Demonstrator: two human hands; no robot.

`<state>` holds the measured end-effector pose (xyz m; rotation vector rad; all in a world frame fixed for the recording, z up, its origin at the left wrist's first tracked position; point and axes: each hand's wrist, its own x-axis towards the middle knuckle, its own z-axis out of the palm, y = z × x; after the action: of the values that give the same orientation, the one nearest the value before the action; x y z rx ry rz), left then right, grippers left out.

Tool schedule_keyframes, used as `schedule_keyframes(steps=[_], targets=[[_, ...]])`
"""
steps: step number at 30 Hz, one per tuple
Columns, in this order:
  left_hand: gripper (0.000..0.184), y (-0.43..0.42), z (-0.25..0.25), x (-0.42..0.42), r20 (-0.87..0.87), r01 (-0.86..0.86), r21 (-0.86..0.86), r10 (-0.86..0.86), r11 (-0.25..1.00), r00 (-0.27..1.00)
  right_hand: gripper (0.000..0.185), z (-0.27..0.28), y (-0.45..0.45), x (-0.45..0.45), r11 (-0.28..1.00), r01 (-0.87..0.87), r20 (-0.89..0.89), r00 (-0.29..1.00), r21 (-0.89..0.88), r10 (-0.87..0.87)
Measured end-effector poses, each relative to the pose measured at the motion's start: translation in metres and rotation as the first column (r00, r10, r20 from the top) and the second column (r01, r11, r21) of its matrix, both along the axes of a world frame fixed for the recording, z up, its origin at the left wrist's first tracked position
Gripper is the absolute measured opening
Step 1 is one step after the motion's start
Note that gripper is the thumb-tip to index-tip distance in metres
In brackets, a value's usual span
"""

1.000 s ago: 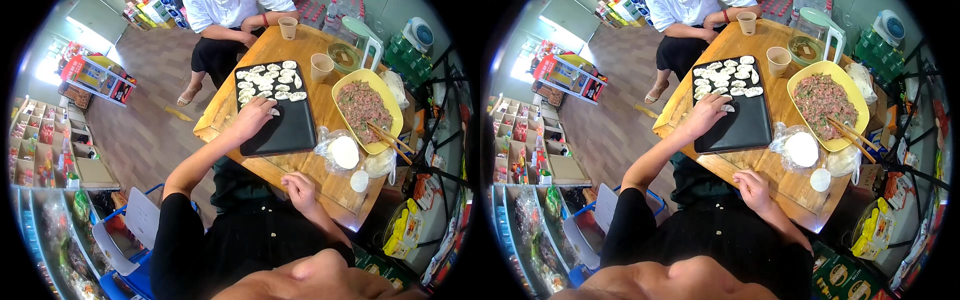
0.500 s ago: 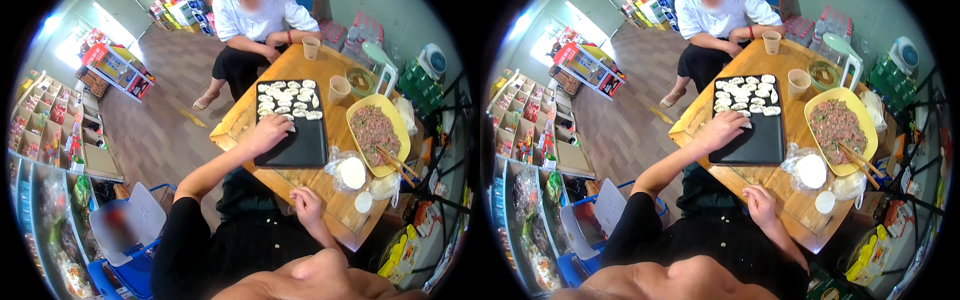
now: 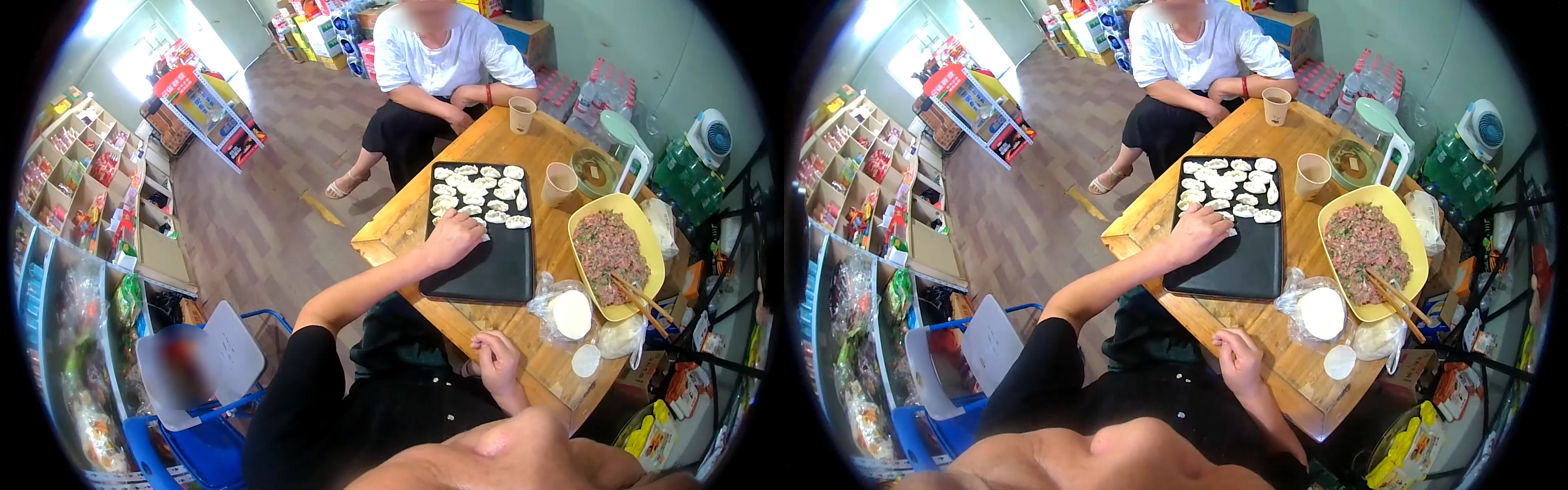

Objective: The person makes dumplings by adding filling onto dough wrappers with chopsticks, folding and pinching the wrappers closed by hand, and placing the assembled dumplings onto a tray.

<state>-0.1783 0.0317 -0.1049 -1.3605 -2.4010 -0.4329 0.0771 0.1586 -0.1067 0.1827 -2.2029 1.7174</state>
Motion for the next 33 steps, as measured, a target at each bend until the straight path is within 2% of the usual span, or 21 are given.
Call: schedule_keyframes(steps=[5,9,11,15,17,18,20,24,25,27,28,30,31,33], targets=[[0.014,0.001,0.001,0.005,-0.072,-0.002,0.094,0.009,0.996,0.997,0.017,0.001,0.0,0.002,1.0,0.004,0.016,1.0,0.0,-0.004],[0.016,0.0,-0.001,0.004,-0.054,0.002,0.1,0.004,0.995,0.999,0.017,0.0,0.0,0.0,1.0,-0.002,0.001,1.0,-0.008,0.002],[0.017,0.0,-0.001,0.005,-0.033,-0.029,0.01,0.03,1.0,0.999,0.017,0.003,0.0,-0.001,1.0,-0.005,0.006,1.0,-0.003,0.005],[0.018,0.001,0.005,0.007,-0.046,-0.027,0.036,0.028,0.999,0.999,0.017,-0.003,0.0,0.001,1.0,0.005,-0.014,1.0,-0.009,-0.006],[0.016,0.003,0.013,0.015,-0.064,-0.002,0.163,0.012,0.987,0.998,0.017,0.0,0.0,0.001,1.0,0.004,-0.02,1.0,0.005,-0.004],[0.016,0.003,0.018,0.021,-0.064,0.002,0.163,0.009,0.987,0.998,0.016,0.001,0.001,0.001,1.0,0.004,-0.026,1.0,0.019,-0.004],[0.019,0.004,0.027,0.036,-0.02,0.068,0.221,-0.065,0.973,0.998,0.016,0.002,0.001,0.001,0.999,0.011,-0.013,1.0,0.03,-0.011],[0.012,0.008,0.034,0.075,-0.002,0.201,0.207,-0.205,0.957,0.979,0.016,-0.002,-0.001,0.002,1.0,0.017,-0.017,1.0,0.005,-0.017],[0.012,0.01,0.034,0.084,-0.01,0.254,0.256,-0.26,0.933,0.966,0.016,0.0,-0.001,0.001,1.0,0.026,-0.014,1.0,0.005,-0.026],[0.012,0.012,0.032,0.101,0.026,0.299,0.28,-0.318,0.912,0.948,0.016,0.009,0.001,-0.003,0.992,0.019,-0.103,0.995,0.122,-0.007],[0.013,0.011,0.033,0.112,0.07,0.321,0.286,-0.353,0.903,0.933,0.016,0.01,0.002,-0.003,0.99,0.015,-0.089,0.996,0.144,-0.002],[0.014,0.012,0.033,0.128,0.124,0.323,0.342,-0.382,0.883,0.916,0.013,-0.005,0.002,0.001,0.993,0.032,-0.078,0.997,0.115,-0.023],[0.014,0.012,0.027,0.134,0.156,0.311,0.357,-0.384,0.881,0.91,0.011,0.0,0.005,0.003,0.974,0.063,-0.135,0.99,0.217,-0.034],[0.014,0.015,0.019,0.141,0.201,0.275,0.381,-0.369,0.883,0.907,0.01,0.001,0.006,0.004,0.987,0.045,-0.123,0.992,0.154,-0.026]])
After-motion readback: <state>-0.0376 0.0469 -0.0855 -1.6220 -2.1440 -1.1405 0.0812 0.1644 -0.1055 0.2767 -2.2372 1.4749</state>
